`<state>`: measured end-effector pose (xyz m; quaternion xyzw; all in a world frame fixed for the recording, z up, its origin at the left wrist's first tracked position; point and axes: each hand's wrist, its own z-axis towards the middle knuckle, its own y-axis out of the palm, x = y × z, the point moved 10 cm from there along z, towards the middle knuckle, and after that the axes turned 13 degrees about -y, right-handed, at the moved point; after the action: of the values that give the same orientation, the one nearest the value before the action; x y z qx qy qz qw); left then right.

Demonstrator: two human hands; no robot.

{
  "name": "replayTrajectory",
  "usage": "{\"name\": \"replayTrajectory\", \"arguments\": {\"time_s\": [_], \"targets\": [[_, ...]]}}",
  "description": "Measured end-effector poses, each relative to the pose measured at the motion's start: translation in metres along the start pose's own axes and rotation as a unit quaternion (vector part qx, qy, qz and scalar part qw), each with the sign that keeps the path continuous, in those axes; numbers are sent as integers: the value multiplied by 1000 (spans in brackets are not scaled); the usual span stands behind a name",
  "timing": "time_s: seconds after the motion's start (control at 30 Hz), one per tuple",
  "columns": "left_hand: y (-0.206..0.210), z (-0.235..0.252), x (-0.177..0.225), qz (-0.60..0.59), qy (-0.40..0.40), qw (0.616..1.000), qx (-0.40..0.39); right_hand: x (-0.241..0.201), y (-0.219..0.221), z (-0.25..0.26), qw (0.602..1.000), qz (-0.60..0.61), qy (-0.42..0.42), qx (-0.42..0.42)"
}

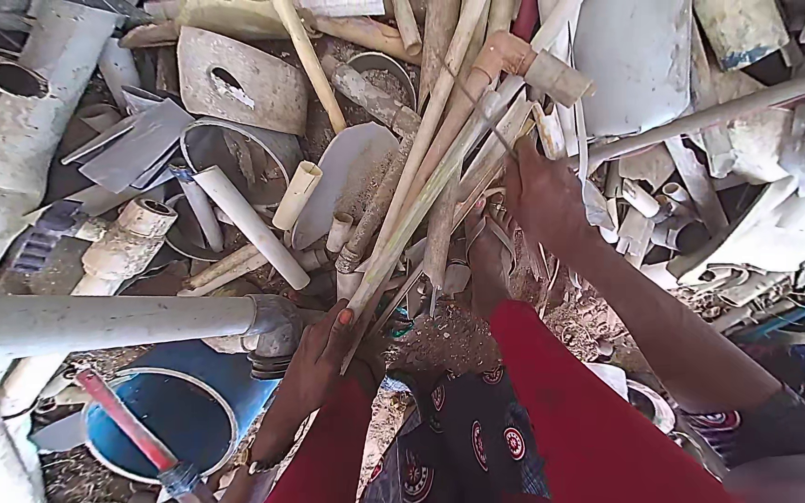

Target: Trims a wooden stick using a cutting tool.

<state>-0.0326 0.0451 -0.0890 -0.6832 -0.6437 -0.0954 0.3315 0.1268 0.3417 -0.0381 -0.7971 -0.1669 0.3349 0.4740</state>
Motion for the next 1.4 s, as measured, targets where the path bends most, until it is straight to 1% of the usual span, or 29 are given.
{"name": "replayTrajectory", "arguments": {"time_s": [0.03, 0.1, 0.2, 0.27, 0.37, 0.43, 0.47, 0.5, 0.6, 0.63, 0.67, 0.7, 0.73, 0.83, 0.87, 0.93, 1.0, 1.03, 1.13, 1.2, 1.27, 1.33, 1.4], "targets": [[0, 0, 0, -1, -2, 1000, 0, -4, -8, -1, 999, 20, 37, -11], [-1, 1, -2, -6, -11, 1000, -10, -6, -1, -5, 997, 66, 40, 11], [1, 3, -3, -15, -14, 1000, -20, 6, 27, 0, 992, 101, -32, 73], [1, 3, -4, -15, -15, 999, -26, 11, 36, 4, 988, 114, -57, 84], [1, 4, -5, -18, -16, 999, -26, 15, 36, 3, 978, 185, -55, 76], [1, 4, -5, -15, -14, 1000, -15, 11, 39, -3, 956, 285, -46, 55], [1, 3, -4, -9, -11, 1000, -7, 4, 43, -6, 947, 313, -56, 37], [0, 2, -3, -4, -9, 1000, 1, -6, 46, -9, 949, 305, -84, 17], [0, 2, -1, 4, 3, 1000, 12, -41, 61, -16, 956, 204, -209, -19], [-1, 2, 0, 6, 8, 1000, 15, -52, 63, -19, 955, 178, -235, -37], [-1, 2, 1, 12, 12, 1000, 20, -57, 65, -20, 957, 149, -240, -65], [-1, 1, 3, 24, 15, 999, 28, -57, 62, -18, 961, 128, -230, -81], [-2, -1, 7, 47, 17, 998, 39, -50, 56, -13, 968, 116, -208, -79], [-3, -8, 21, 132, 31, 987, 81, -10, 24, 9, 989, 112, -99, -19], [-4, -9, 24, 148, 32, 984, 91, 8, 14, 20, 992, 108, -58, 5], [-3, -11, 25, 158, 34, 982, 98, 35, 1, 33, 996, 82, -10, 43], [-2, -10, 25, 161, 35, 982, 96, 44, 2, 37, 995, 75, 22, 62], [-1, -10, 26, 160, 36, 982, 94, 41, 8, 36, 994, 88, 33, 64], [3, -11, 29, 162, 44, 982, 87, 10, 29, 19, 992, 109, 11, 58], [4, -11, 29, 175, 35, 981, 82, -16, 39, -1, 995, 88, -34, 39], [5, -9, 29, 194, 30, 977, 82, -36, 46, -14, 996, 41, -79, 12], [6, -7, 29, 210, 21, 974, 77, -46, 51, -21, 993, -10, -116, -15], [6, -7, 30, 223, 23, 972, 78, -42, 42, -18, 992, -16, -128, -12]]}}
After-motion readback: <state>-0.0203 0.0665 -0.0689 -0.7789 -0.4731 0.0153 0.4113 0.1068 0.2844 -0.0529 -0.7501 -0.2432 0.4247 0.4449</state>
